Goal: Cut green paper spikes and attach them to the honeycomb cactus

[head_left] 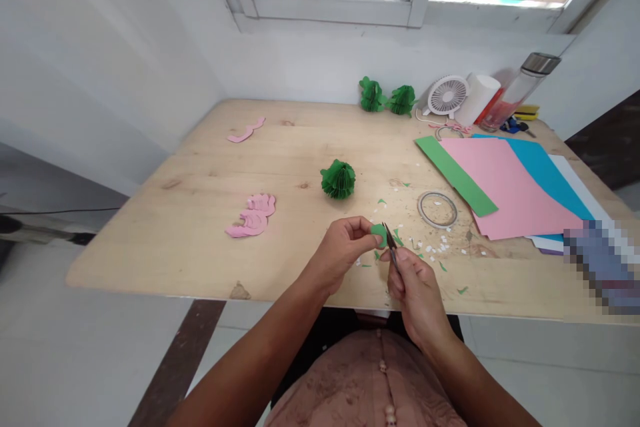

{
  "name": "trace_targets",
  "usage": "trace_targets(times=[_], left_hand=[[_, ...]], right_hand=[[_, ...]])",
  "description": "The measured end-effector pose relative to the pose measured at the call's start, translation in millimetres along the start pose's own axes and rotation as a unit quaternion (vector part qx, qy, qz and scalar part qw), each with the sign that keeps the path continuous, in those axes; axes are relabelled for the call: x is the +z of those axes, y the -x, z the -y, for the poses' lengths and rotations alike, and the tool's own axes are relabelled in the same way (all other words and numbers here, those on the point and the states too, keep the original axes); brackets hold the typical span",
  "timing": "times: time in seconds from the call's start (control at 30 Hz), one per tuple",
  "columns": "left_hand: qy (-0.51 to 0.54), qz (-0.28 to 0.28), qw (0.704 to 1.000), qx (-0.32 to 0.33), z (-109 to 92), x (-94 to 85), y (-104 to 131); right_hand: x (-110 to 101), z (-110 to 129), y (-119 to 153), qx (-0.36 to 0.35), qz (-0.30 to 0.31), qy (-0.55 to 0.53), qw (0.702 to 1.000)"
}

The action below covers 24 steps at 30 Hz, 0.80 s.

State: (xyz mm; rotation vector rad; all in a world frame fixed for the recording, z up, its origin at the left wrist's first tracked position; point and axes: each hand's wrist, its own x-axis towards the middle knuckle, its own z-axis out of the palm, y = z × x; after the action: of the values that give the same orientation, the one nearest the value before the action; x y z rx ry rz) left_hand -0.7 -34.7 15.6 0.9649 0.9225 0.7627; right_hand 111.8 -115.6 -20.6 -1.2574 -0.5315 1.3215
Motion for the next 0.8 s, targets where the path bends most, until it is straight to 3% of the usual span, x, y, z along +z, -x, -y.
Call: trace_targets(times=[0.8], left_hand=[[0.004,0.004,1.0,-0.009,1.3,-2.1,-0.5]], right_hand=[[1.0,-2.2,0.1,0.0,-0.01,0.019,1.0]])
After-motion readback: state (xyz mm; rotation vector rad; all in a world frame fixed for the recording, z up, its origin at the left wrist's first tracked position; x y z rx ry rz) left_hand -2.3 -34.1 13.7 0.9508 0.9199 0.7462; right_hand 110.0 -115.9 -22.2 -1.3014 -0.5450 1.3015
